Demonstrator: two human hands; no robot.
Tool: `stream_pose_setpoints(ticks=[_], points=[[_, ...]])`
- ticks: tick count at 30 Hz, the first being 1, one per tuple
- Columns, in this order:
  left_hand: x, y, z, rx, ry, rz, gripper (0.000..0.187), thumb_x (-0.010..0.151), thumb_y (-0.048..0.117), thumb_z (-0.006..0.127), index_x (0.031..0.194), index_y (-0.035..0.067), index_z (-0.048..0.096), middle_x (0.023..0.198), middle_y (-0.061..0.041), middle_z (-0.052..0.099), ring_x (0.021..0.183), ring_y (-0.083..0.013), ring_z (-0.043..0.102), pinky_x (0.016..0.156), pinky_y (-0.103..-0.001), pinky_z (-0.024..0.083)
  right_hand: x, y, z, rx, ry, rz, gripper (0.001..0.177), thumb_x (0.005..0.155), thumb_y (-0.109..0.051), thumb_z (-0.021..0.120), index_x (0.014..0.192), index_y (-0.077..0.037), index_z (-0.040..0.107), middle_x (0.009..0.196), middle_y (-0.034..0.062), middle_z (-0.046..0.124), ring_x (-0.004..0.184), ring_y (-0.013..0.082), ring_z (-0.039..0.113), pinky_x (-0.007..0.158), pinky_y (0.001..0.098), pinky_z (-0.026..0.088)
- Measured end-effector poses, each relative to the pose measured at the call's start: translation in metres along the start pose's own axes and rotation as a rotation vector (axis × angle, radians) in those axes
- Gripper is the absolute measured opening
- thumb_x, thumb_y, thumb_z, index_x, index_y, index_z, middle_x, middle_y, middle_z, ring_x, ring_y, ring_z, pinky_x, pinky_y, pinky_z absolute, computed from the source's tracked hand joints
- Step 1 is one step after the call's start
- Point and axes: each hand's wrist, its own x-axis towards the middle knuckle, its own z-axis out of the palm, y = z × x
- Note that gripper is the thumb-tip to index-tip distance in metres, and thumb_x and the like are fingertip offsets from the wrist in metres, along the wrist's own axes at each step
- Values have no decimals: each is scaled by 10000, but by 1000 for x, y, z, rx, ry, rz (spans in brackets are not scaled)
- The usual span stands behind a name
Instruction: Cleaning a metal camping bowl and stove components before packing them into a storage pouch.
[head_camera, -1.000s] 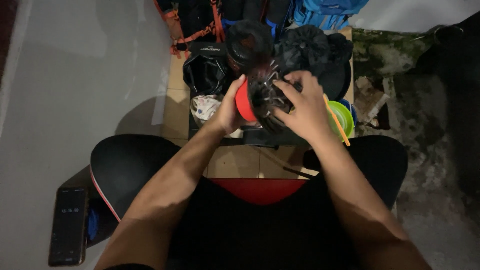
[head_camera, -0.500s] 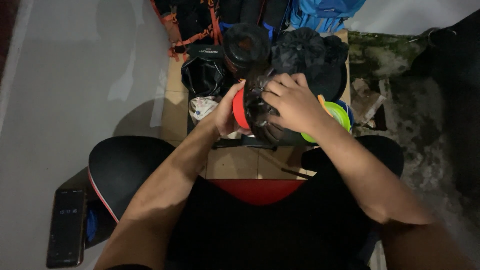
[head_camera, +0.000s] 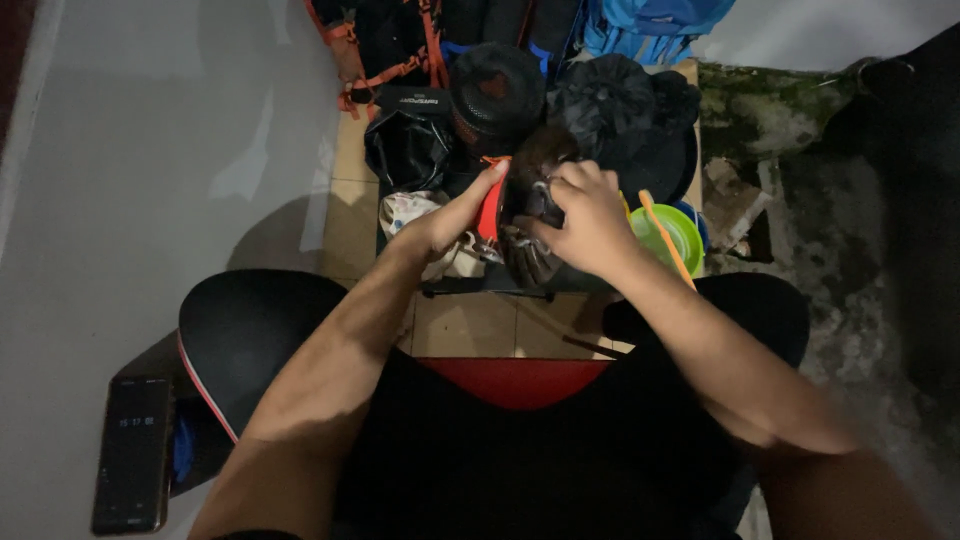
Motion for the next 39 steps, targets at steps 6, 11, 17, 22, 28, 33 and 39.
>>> stream_pose_setpoints(ticks=[6, 11, 17, 22, 28, 33, 39], points=[[37, -25, 7, -573, -36, 180, 670, 779, 598, 758, 1117, 23, 702, 959, -163, 732, 859, -294, 726, 740, -392, 611, 2, -13, 4, 132, 33, 125, 324, 839, -332, 810, 835, -53, 645, 952, 90, 600, 1005, 363, 574, 846, 500, 383], [86, -59, -9, -660, 12, 174, 671, 786, 584, 790, 1157, 34, 687, 931, -175, 744, 808, -306, 747, 685, -405, 643, 14, -35, -19, 226, -10, 250, 406, 937, -392, 758, 758, -62, 603, 860, 101, 585, 935, 371, 582, 880, 473, 350], [55, -38, 5, -670, 113, 210, 517, 788, 515, 805, 864, 18, 689, 708, -144, 677, 666, -276, 717, 604, -359, 607, 12, -34, -16, 252, -12, 253, 380, 912, -401, 795, 825, -54, 664, 961, 97, 639, 1020, 359, 575, 896, 481, 330], [32, -21, 16, -669, 146, 199, 497, 765, 504, 817, 811, 33, 663, 662, -137, 650, 624, -271, 703, 564, -354, 590, 9, -27, -4, 455, 83, 230, 300, 884, -279, 836, 777, -60, 660, 925, 117, 636, 932, 404, 555, 887, 482, 430], [73, -50, 11, -692, 103, 145, 518, 759, 550, 808, 830, 46, 707, 718, -153, 713, 641, -297, 736, 542, -387, 611, -3, -12, 13, 511, 137, 220, 254, 837, -263, 862, 830, -75, 690, 948, 115, 633, 934, 402, 548, 868, 469, 470], [65, -45, 16, -717, 77, 102, 502, 773, 522, 809, 800, 31, 705, 678, -154, 699, 608, -298, 721, 508, -380, 602, -6, -14, 6, 501, 143, 173, 205, 864, -221, 852, 864, -71, 713, 952, 79, 665, 949, 358, 592, 935, 437, 452], [80, -54, 7, -692, 63, 45, 526, 789, 510, 797, 903, 2, 719, 775, -204, 733, 682, -341, 744, 568, -413, 627, -7, -12, 5, 520, 132, 137, 240, 801, -231, 894, 855, -77, 718, 943, 81, 659, 932, 357, 575, 884, 433, 487]])
